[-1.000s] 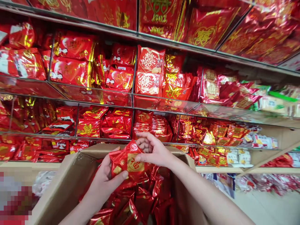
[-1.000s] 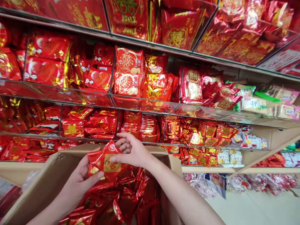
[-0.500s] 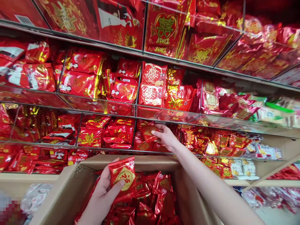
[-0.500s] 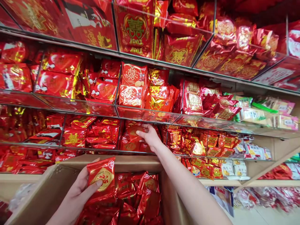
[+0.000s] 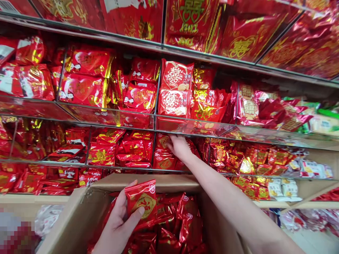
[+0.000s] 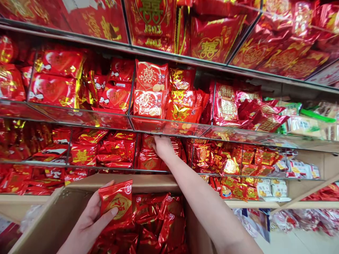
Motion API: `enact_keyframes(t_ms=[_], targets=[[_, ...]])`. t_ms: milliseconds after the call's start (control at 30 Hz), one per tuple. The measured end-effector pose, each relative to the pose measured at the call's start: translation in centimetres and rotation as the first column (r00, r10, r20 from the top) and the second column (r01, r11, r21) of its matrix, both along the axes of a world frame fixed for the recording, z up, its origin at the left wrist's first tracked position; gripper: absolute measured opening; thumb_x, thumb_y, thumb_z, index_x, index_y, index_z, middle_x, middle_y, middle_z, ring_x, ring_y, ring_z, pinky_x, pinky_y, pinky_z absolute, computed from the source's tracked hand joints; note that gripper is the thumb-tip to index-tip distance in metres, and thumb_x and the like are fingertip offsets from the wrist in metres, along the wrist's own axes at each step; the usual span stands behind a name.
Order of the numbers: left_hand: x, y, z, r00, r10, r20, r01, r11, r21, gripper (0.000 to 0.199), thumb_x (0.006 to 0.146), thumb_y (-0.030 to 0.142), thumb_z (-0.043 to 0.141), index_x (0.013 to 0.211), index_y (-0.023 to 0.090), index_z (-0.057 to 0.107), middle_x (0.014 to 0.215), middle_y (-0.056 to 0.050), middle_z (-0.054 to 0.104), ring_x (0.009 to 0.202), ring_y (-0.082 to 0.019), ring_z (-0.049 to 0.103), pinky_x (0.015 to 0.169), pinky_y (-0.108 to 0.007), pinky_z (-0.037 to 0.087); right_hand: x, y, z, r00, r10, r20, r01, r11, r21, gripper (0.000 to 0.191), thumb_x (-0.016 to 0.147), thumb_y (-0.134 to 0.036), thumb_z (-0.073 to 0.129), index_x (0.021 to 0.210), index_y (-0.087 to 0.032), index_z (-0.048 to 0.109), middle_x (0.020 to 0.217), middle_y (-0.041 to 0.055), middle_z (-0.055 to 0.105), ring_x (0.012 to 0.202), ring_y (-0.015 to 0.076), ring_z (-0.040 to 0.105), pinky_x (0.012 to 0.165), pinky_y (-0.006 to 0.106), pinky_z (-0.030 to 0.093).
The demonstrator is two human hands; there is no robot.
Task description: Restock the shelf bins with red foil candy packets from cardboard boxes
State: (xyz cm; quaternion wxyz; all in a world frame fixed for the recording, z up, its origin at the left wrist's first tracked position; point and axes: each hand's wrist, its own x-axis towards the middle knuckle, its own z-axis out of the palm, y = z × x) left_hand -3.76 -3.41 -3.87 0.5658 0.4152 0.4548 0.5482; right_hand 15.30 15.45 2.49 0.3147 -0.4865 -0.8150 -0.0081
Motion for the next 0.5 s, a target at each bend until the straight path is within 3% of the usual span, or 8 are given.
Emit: enact_keyframes(t_ms=[100,167,300,500], targets=[[0.2,-0.1,0.0,1.0,0.023,-0.013,-0.023,1.0,0.002,0.076,0.069,0.034,0.069,0.132,0.031,0.029,0.116,0.001,0.063,0.106,-0.02,0.057,0.084,-0.023,0.05,0.0,0.3,-0.2,0.984,-0.03,0.175,0.022,0.998,0.052,0.065,0.07,-0.021,0.065,0.13,-0.019,0.04,0.129,0.016,0.043,0.12,0.0323,0.035,0.097,0.044,0.031],[0.3,-0.2,0.0,0.998,0.063,-0.021,-0.062,0.998,0.014,0.07,0.069,0.033,0.069,0.13,0.032,0.034,0.118,0.002,0.062,0.11,-0.019,0.054,0.084,-0.02,0.049,-0.1,0.6,-0.3,0.965,-0.077,0.25,0.061,0.996,0.068,0.065,0.073,-0.02,0.062,0.132,-0.021,0.037,0.132,0.0152,0.039,0.121,0.0322,0.033,0.096,0.044,0.031],[0.3,-0.2,0.0,0.998,0.056,0.007,-0.056,0.998,0.019,0.07,0.068,0.031,0.069,0.129,0.032,0.035,0.116,0.001,0.063,0.109,-0.021,0.056,0.083,-0.023,0.051,-0.2,0.8,-0.7,0.964,-0.075,0.255,0.065,0.997,0.046,0.065,0.075,-0.021,0.058,0.134,-0.022,0.033,0.133,0.0145,0.038,0.121,0.031,0.032,0.093,0.042,0.033],[0.2,-0.1,0.9,0.992,-0.095,0.087,0.091,0.995,0.046,0.07,0.072,0.026,0.067,0.13,0.028,0.028,0.113,-0.005,0.065,0.102,-0.022,0.06,0.083,-0.029,0.051,-0.2,-0.4,-1.1,0.976,-0.089,0.197,0.057,0.985,0.165,0.061,0.08,-0.04,0.053,0.133,-0.016,0.036,0.129,0.0177,0.042,0.118,0.0337,0.035,0.093,0.046,0.03]])
